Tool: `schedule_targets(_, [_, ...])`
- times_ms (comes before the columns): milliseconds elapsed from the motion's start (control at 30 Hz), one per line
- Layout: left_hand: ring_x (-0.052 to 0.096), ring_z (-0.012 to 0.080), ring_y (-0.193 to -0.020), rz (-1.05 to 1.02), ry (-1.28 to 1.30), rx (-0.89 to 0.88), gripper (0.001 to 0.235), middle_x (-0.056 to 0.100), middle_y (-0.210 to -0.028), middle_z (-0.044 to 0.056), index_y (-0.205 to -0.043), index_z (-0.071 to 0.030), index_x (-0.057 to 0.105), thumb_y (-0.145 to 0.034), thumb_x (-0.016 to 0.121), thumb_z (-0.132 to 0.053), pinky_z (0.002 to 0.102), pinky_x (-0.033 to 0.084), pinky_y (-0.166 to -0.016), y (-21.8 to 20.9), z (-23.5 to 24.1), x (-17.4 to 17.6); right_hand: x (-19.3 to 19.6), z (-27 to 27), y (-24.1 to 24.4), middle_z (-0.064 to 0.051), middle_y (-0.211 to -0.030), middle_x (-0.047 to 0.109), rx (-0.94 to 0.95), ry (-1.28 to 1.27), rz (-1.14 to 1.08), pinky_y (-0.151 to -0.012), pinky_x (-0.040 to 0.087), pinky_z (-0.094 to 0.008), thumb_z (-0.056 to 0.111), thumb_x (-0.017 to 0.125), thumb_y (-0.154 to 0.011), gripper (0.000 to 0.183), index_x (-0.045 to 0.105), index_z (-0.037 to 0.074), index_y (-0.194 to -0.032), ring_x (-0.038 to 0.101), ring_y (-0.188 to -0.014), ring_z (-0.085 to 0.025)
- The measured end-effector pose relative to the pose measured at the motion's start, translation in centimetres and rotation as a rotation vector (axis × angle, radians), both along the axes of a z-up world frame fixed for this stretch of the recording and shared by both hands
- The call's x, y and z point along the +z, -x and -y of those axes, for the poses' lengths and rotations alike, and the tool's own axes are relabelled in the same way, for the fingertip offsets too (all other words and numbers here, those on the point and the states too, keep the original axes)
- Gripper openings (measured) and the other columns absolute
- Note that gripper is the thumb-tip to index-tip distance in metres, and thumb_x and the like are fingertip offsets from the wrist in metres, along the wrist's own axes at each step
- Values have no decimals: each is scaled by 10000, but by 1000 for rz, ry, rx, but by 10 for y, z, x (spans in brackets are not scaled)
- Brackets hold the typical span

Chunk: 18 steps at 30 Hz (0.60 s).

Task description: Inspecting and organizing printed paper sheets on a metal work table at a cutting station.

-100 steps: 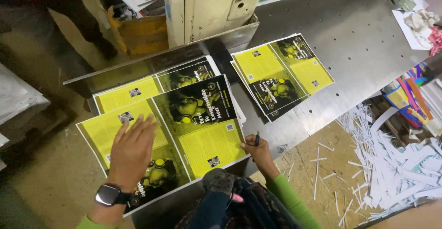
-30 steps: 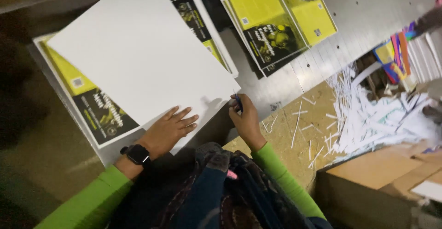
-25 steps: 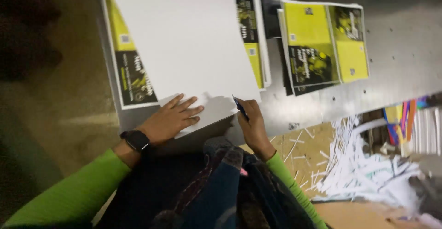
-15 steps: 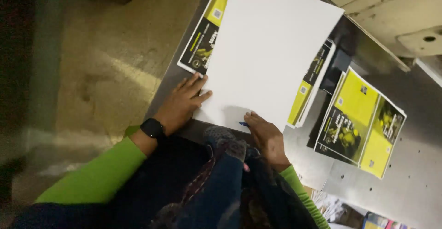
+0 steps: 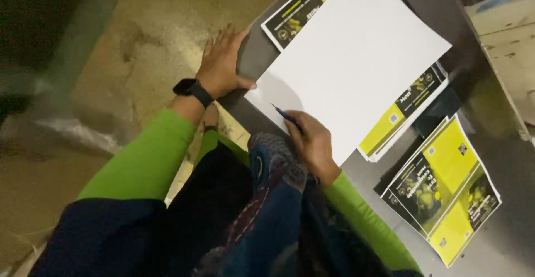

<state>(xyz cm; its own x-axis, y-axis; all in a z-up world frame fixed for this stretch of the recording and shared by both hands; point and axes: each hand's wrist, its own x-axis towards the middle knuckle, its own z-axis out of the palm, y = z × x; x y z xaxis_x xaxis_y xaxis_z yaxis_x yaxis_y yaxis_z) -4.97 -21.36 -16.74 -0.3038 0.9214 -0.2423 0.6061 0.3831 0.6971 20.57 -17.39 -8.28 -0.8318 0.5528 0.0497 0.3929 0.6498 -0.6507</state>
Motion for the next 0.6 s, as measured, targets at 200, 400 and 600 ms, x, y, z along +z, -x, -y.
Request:
schedule_targets(200, [188, 315, -1451, 9, 74, -2, 1398, 183, -1585, 166, -1512, -43, 32, -546, 940, -487, 542, 176, -1125, 3, -8, -10, -49, -9, 27, -47, -929, 582, 27, 74, 77, -702, 455, -344, 138, 626, -900, 261, 675, 97, -1154, 588, -842, -219])
schedule_targets(400, [180, 310, -1458, 54, 103, 21, 1394, 195, -1593, 150, -1515, -105, -12, -583, 960, -467, 513, 136, -1146, 3, -8, -3, -46, -2, 41, -47, -868, 574, 19, 86, 42, -672, 449, -318, 124, 635, -903, 242, 681, 77, -1137, 570, -781, -190])
schedule_targets(600, [192, 319, -1455, 24, 96, 8, 1432, 184, -1596, 158, -1513, -114, -43, -566, 963, -491, 492, 144, -1147, 2, -9, -9, -50, 5, 40, -42, -831, 530, 14, -41, 33, -637, 442, -314, 102, 648, -900, 223, 682, 81, -1119, 553, -728, -187])
